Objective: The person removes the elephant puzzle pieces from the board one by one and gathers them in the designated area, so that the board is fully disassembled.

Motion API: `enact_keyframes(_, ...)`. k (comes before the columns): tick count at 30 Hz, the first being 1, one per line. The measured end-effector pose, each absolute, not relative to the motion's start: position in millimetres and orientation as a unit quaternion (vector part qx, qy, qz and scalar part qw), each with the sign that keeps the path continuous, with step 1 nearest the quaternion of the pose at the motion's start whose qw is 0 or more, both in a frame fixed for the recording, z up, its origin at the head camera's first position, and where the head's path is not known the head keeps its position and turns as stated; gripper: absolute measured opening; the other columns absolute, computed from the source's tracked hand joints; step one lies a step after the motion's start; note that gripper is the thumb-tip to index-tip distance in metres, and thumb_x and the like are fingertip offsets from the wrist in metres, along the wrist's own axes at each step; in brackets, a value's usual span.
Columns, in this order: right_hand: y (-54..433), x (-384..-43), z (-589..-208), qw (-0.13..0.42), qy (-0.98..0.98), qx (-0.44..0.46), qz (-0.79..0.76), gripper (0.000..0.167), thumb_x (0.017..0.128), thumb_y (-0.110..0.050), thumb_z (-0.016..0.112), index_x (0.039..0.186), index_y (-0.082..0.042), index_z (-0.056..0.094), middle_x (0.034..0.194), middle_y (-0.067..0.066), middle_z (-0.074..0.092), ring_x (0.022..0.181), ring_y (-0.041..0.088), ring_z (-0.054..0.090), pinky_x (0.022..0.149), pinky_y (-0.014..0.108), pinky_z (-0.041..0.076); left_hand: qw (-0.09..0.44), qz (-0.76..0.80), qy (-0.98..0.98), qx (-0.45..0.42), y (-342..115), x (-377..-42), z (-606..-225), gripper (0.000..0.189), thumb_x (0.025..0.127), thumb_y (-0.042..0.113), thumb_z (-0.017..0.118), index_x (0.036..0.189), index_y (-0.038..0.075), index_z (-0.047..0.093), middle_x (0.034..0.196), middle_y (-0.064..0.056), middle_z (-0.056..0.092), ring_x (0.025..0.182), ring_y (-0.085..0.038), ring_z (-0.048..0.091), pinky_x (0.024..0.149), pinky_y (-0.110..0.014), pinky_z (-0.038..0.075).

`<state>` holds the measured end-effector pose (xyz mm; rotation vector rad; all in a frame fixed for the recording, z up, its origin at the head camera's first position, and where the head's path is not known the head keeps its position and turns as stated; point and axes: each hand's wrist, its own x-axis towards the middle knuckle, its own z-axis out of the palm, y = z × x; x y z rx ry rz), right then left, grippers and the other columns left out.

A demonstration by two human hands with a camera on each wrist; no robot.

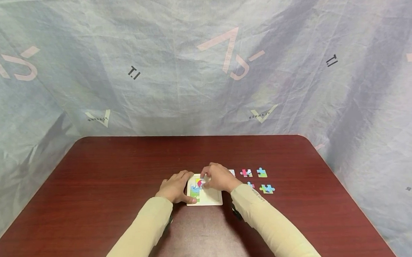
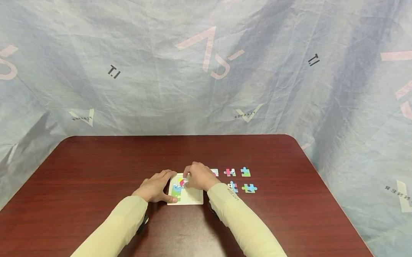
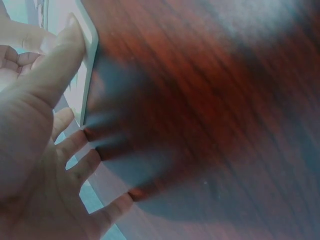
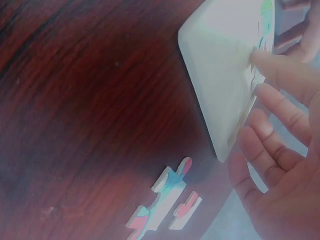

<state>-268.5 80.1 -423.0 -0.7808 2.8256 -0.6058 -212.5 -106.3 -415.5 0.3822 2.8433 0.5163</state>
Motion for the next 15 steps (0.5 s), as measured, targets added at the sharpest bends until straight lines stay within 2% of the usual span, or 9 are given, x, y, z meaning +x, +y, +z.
enact_keyframes(15, 82.7, -269.0, -424.1, 0.069, 0.937, -0.272, -0.207, 0.027, 0.075, -0.014, 0.090, 0.099, -0.012, 0.077, 0.091, 0.003, 0.062, 0.085, 0.022, 0.060, 0.079, 0.037, 0.051, 0.127, 0.179, 0.968, 0.121, -106.2, -214.5, -415.8, 0.089, 0.080, 0.039, 0.088, 0.151, 0.009, 0.044, 0.155, -0.014, 0.042, 0.142, -0.036, 0.040, 0.106, -0.063, 0.037)
